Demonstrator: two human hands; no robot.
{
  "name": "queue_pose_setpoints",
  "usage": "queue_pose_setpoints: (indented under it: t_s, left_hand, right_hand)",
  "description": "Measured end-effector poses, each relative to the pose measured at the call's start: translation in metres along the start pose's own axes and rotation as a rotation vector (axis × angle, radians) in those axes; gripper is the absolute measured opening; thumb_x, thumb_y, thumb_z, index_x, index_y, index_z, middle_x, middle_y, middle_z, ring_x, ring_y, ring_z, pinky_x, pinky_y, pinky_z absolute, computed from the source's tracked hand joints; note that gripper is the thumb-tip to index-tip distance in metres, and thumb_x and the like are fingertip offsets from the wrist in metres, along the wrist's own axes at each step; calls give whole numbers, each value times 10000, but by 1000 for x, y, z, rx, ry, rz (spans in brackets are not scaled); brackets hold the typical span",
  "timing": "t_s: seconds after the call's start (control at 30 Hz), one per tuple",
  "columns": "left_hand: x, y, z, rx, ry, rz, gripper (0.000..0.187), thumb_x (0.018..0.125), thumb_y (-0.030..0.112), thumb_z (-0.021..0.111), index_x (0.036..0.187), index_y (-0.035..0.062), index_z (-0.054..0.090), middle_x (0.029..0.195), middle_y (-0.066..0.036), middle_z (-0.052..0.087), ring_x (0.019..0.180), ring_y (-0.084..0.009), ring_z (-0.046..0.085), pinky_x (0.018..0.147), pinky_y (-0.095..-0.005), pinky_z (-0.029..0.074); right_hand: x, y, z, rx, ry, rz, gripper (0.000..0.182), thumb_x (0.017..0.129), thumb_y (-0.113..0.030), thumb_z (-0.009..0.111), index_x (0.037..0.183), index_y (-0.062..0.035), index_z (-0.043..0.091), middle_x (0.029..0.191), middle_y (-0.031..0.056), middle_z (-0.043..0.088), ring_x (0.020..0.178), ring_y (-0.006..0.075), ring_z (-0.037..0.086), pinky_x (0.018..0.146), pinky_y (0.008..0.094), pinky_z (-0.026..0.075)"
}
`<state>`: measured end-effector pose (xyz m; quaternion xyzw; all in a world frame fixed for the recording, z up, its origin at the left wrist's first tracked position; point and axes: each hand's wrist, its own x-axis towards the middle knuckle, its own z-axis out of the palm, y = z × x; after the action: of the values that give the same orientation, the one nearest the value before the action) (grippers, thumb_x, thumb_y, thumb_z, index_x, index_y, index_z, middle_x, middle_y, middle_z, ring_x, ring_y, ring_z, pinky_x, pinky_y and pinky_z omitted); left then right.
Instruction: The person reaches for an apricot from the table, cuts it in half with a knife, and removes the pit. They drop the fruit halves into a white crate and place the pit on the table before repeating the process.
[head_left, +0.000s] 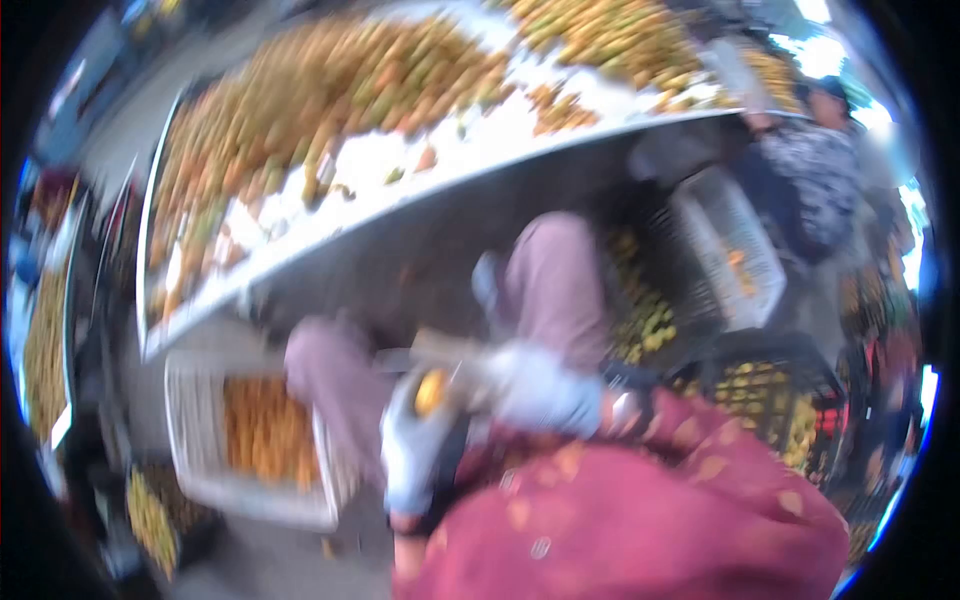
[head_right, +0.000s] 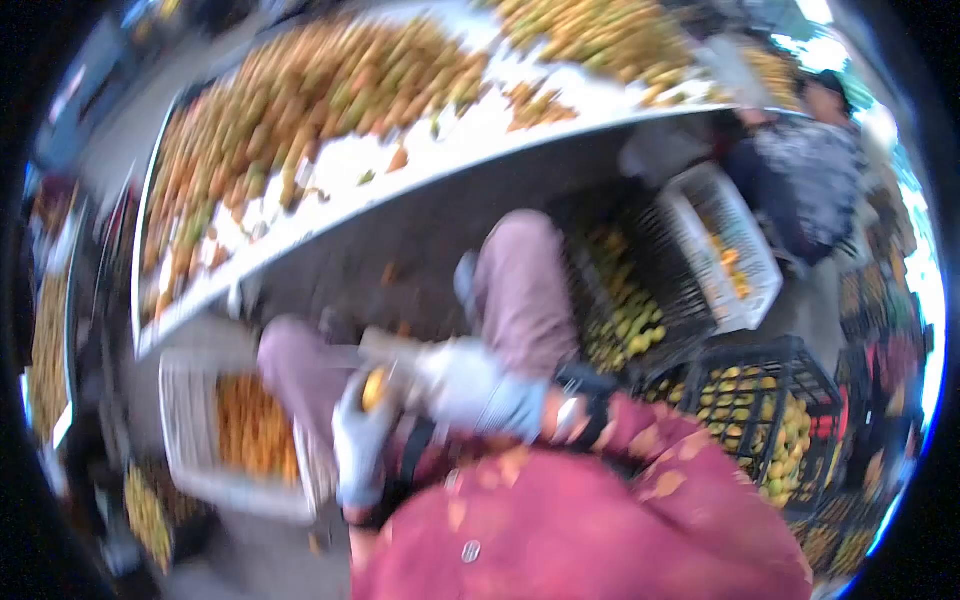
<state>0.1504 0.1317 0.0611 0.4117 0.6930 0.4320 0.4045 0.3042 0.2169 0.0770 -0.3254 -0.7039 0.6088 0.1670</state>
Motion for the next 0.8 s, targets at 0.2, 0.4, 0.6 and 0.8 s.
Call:
queue_pose_setpoints:
  t_s: [0.2,0.4,0.6,0.8]
  left_hand:
    - [-1,-22,0,-384,-66,-129,289,939,146,620,1166,-32,611,1006,-21,632,862,-107,545,726,-225,464]
    - [-9,-6,0,-337,-107,-160,348,947,240,627,1177,-20,615,1006,-27,643,865,-99,549,738,-232,456]
    - [-8,-10,1,-296,-150,-183,334,942,276,630,1123,-5,640,931,4,628,797,-96,509,711,-245,437]
    - [-8,1,5,-356,-211,-211,272,943,189,625,1131,-6,632,987,-16,634,852,-109,536,757,-247,445]
  right_hand:
    - [1,-6,-1,-471,-36,3,570,966,-396,530,1491,-304,328,865,148,692,732,312,682,693,376,516]
    - [5,16,-2,-308,-40,-156,494,987,-453,437,1449,-289,374,779,221,657,692,393,655,612,478,488]
    - [7,20,-8,-387,-114,-135,508,990,-491,416,1456,-302,354,815,210,663,722,388,658,634,462,489]
    - [-2,14,-20,-485,-129,-196,511,996,-433,418,1482,-326,298,837,206,661,730,389,655,629,461,485]
